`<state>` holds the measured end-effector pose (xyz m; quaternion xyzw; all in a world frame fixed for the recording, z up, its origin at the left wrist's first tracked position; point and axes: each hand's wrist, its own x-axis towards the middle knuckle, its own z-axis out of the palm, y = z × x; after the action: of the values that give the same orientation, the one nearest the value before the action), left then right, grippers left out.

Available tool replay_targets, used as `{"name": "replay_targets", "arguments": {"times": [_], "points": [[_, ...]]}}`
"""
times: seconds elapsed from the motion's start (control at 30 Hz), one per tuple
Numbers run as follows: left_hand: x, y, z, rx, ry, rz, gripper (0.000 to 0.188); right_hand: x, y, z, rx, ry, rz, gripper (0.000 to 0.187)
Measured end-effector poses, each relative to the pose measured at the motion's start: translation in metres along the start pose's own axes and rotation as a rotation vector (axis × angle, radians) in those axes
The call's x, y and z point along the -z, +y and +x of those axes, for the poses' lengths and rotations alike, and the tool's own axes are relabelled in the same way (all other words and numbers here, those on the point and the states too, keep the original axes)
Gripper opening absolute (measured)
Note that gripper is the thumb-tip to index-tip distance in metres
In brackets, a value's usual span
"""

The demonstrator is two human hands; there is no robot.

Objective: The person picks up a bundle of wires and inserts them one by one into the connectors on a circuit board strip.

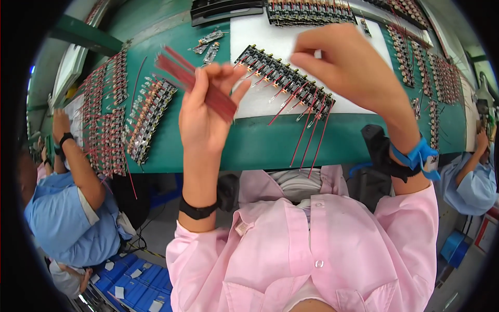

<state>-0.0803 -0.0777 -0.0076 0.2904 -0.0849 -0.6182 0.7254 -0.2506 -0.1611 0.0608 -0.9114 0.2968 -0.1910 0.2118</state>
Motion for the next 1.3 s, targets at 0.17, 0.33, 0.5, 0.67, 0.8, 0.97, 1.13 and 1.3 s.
{"name": "replay_targets", "arguments": {"times": [0.17,0.33,0.5,0.67,0.8,0.97,1.13,1.3], "points": [[-0.031,-0.004,0.015,-0.131,-0.187,0.207,0.033,-0.04,-0.002,0.024,0.082,0.006,0.351,0.013],[-0.038,-0.008,0.012,-0.205,-0.248,0.381,0.037,-0.04,0.002,0.025,-0.016,-0.05,0.563,0.011],[-0.04,-0.009,0.01,-0.206,-0.201,0.382,0.035,-0.03,0.007,0.024,-0.117,-0.107,0.712,0.01],[-0.023,-0.004,0.009,-0.238,-0.118,0.529,0.027,-0.031,0.012,0.02,-0.218,-0.079,1.04,0.013],[-0.024,-0.003,-0.003,-0.123,-0.101,0.663,0.018,-0.034,0.011,0.02,-0.218,-0.04,1.069,0.015],[-0.027,-0.013,-0.007,-0.19,0.003,0.829,0.01,-0.04,0.01,0.017,-0.191,0.03,0.947,0.014],[-0.022,-0.014,-0.01,-0.35,-0.042,0.943,0.012,-0.041,0.008,0.012,-0.198,-0.057,0.85,0.013],[-0.021,-0.016,-0.014,-0.371,-0.047,0.981,0.012,-0.045,0.007,0.007,-0.169,-0.023,0.812,0.013]]}}
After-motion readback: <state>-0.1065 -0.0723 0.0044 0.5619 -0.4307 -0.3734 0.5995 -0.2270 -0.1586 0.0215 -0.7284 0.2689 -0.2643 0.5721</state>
